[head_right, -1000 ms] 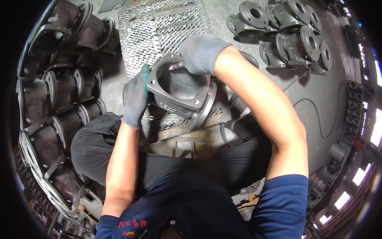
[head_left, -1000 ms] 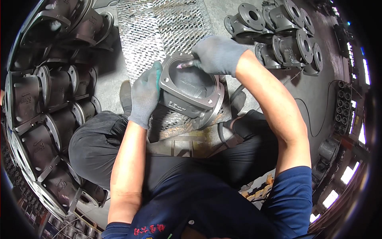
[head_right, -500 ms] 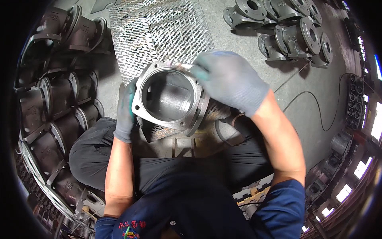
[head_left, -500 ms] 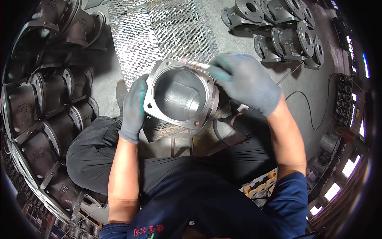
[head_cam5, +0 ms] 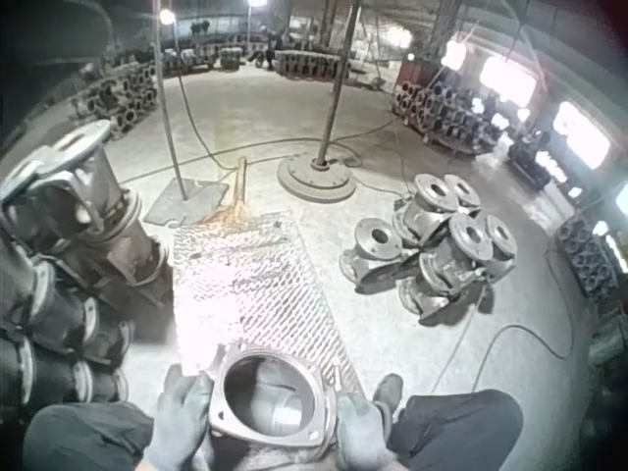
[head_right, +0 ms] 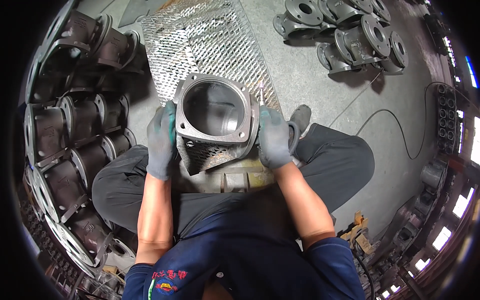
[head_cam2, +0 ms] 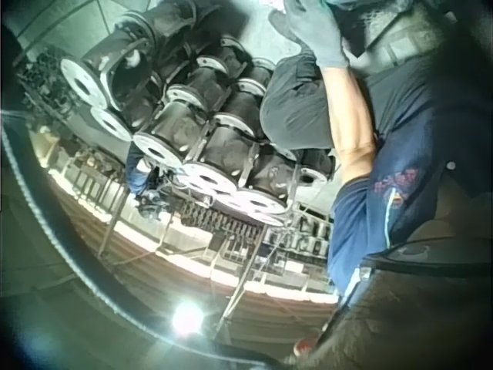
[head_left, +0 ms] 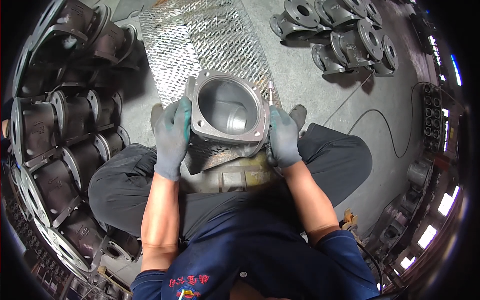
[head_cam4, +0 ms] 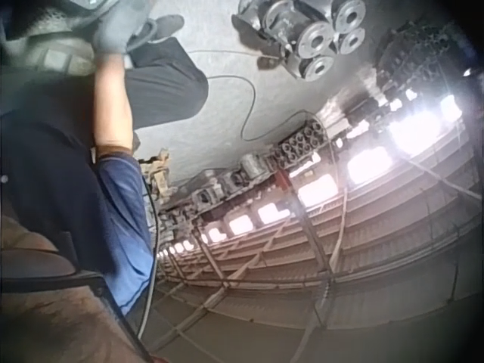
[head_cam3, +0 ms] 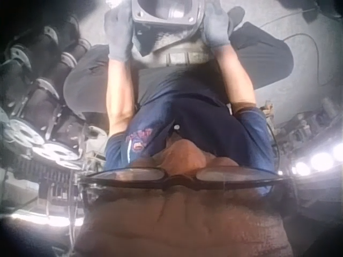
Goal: The person, wearing gloves and seated on the floor, uses a hand-held rotary grinding tool to smooth the interior and exterior edges of several metal pipe flanges, rotating each flange by hand to access all surfaces before setting it aside.
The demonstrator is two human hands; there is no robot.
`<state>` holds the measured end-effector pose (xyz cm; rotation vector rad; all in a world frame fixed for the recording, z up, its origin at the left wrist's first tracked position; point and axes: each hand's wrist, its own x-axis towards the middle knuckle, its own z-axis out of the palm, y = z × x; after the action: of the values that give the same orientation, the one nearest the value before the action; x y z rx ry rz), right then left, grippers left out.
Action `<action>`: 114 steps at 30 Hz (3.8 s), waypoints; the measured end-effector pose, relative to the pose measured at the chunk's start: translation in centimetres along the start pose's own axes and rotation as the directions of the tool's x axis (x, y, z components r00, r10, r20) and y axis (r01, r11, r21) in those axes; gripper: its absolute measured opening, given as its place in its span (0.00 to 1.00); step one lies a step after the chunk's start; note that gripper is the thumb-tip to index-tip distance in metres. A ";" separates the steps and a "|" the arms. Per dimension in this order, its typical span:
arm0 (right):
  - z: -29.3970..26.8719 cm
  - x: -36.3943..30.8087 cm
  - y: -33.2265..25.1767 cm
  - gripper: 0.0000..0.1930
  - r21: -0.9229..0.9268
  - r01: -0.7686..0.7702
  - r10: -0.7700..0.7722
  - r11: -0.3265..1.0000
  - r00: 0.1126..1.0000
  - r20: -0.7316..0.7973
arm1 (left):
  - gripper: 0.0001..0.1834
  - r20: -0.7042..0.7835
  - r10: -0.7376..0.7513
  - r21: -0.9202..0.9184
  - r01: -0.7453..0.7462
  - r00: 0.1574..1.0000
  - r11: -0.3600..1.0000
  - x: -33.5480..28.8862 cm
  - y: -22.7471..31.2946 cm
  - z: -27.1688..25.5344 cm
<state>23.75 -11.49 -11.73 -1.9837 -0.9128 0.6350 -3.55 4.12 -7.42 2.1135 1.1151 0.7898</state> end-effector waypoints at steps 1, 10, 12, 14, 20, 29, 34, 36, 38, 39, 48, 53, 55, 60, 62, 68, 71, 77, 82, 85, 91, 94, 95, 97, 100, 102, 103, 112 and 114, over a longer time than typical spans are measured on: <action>0.6 0.1 -0.9 0.19 0.139 -0.183 0.183 0.973 0.983 0.008 | 0.17 0.010 -0.039 0.071 0.038 0.999 0.997 -0.2 0.8 -0.6; 4.4 1.0 -2.0 0.23 0.107 -0.311 0.292 0.944 0.943 0.162 | 0.38 -0.069 0.016 0.212 -0.001 0.998 0.977 -3.0 9.2 -3.0; 4.8 0.9 -0.7 0.22 0.078 -0.208 0.197 0.975 0.971 0.134 | 0.50 0.091 -0.003 0.208 -0.016 0.996 0.978 -3.9 9.8 -2.9; 5.2 0.4 -0.2 0.21 0.179 -0.310 0.281 0.934 0.945 0.169 | 0.58 0.147 0.114 0.181 -0.140 0.983 0.973 -3.9 9.6 -3.0; 5.3 -0.1 -0.1 0.21 0.105 -0.331 0.321 0.938 0.942 0.100 | 0.64 0.393 0.072 0.294 -0.200 0.917 0.935 -2.3 11.3 -4.3; 2.9 2.7 -5.3 0.20 0.339 -0.385 0.282 0.859 0.906 0.316 | 0.59 0.125 -0.149 0.186 0.124 0.981 0.975 -0.3 7.9 -6.2; 1.8 2.8 -6.3 0.22 0.401 -0.431 0.308 0.808 0.890 0.337 | 0.54 0.039 -0.352 -0.073 0.354 0.935 0.932 0.9 6.9 -6.0; 1.9 2.5 -5.0 0.21 0.362 -0.358 0.258 0.861 0.920 0.295 | 0.50 0.069 -0.522 -0.407 0.502 0.850 0.763 0.8 7.7 -5.5; 1.0 2.0 -6.9 0.20 0.388 -0.407 0.292 0.827 0.901 0.322 | 0.50 0.066 -0.570 -0.375 0.550 0.819 0.746 0.1 7.2 -5.4; 0.5 1.7 -7.0 0.21 0.377 -0.424 0.313 0.824 0.894 0.322 | 0.51 0.060 -0.572 -0.415 0.542 0.818 0.731 -0.4 6.8 -5.2; -5.7 -2.0 -11.3 0.26 -0.102 -0.045 0.088 0.994 0.871 0.483 | 0.62 0.027 -0.414 -0.397 0.390 0.910 0.831 -2.1 9.8 -4.4; -5.6 -1.6 -12.0 0.28 -0.461 0.214 0.067 0.861 0.852 0.520 | 0.69 -0.050 -0.086 -0.036 0.085 0.995 0.996 -2.3 10.3 -2.5; -4.6 -0.6 -11.0 0.27 -0.519 0.267 0.052 0.812 0.853 0.520 | 0.70 -0.041 -0.137 -0.054 0.135 0.990 0.989 -2.4 11.3 -2.0; -2.8 2.3 -11.0 0.25 -0.555 0.392 0.024 0.734 0.802 0.597 | 0.69 -0.029 -0.242 -0.102 0.238 0.970 0.966 -3.2 11.4 -1.4; -2.2 3.1 -11.8 0.23 -0.587 0.418 0.032 0.693 0.795 0.605 | 0.68 -0.028 -0.260 -0.165 0.252 0.965 0.954 -3.4 11.5 -1.5; -2.8 4.0 -14.2 0.20 -0.550 0.417 0.062 0.724 0.755 0.653 | 0.71 -0.085 -0.111 -0.055 0.106 0.990 0.993 -4.0 9.1 -1.6; -2.7 4.5 -14.3 0.21 -0.584 0.403 0.113 0.705 0.749 0.653 | 0.71 -0.087 -0.112 -0.043 0.108 0.990 0.993 -4.0 8.8 -1.9; -2.3 1.9 -14.8 0.20 -0.613 0.437 0.079 0.658 0.770 0.633 | 0.72 -0.120 -0.117 -0.064 0.110 0.986 0.992 -4.2 8.4 -2.5; -0.9 1.3 -15.7 0.17 -0.657 0.368 0.113 0.658 0.814 0.570 | 0.73 -0.119 -0.138 -0.057 0.132 0.983 0.990 -4.9 6.6 -1.9; -0.4 0.7 -15.3 0.16 -0.636 0.384 0.049 0.670 0.831 0.554 | 0.76 -0.137 -0.166 -0.037 0.163 0.976 0.986 -4.8 6.7 -1.8; -0.6 0.2 -12.6 0.16 -0.598 0.245 0.119 0.763 0.857 0.502 | 0.71 -0.057 -0.218 -0.158 0.207 0.974 0.966 -4.6 8.6 -3.0; -1.8 -1.0 -9.7 0.20 -0.535 0.238 0.106 0.811 0.839 0.533 | 0.74 0.262 -0.247 -0.202 0.304 0.933 0.931 -4.6 9.8 -4.9; -2.6 -1.8 -8.9 0.22 -0.429 0.218 0.029 0.877 0.866 0.500 | 0.77 0.257 -0.107 -0.112 0.139 0.960 0.984 -4.8 8.8 -4.4; -4.0 -3.4 -9.9 0.26 -0.307 0.003 0.138 0.952 0.888 0.438 | 0.76 0.261 -0.151 -0.106 0.184 0.953 0.977 -5.1 7.9 -3.9; -5.1 -4.8 -8.5 0.26 -0.162 -0.104 0.160 0.981 0.907 0.389 | 0.74 0.160 -0.081 -0.052 0.091 0.984 0.995 -4.5 8.5 -3.3; -5.4 -4.9 -8.4 0.26 -0.078 -0.188 0.203 0.979 0.885 0.420 | 0.72 0.100 -0.211 -0.108 0.222 0.972 0.969 -3.5 8.3 -3.4; -5.3 -4.9 -8.1 0.26 -0.104 -0.111 0.144 0.988 0.903 0.404 | 0.70 0.016 -0.199 -0.088 0.200 0.980 0.976 -2.8 8.0 -3.2; -5.0 -3.6 -8.2 0.25 -0.112 0.067 -0.009 0.991 0.890 0.456 | 0.61 0.070 -0.603 -0.722 0.458 0.794 0.519 -2.3 8.7 -4.2; -4.2 -2.7 -8.9 0.25 -0.181 0.157 -0.057 0.971 0.887 0.459 | 0.56 0.079 -0.605 -0.706 0.472 0.793 0.527 -3.0 8.4 -4.1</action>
<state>21.91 -12.24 -1.77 -1.9872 -1.4150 0.9953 -3.83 -1.31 0.77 0.9710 1.2159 0.9028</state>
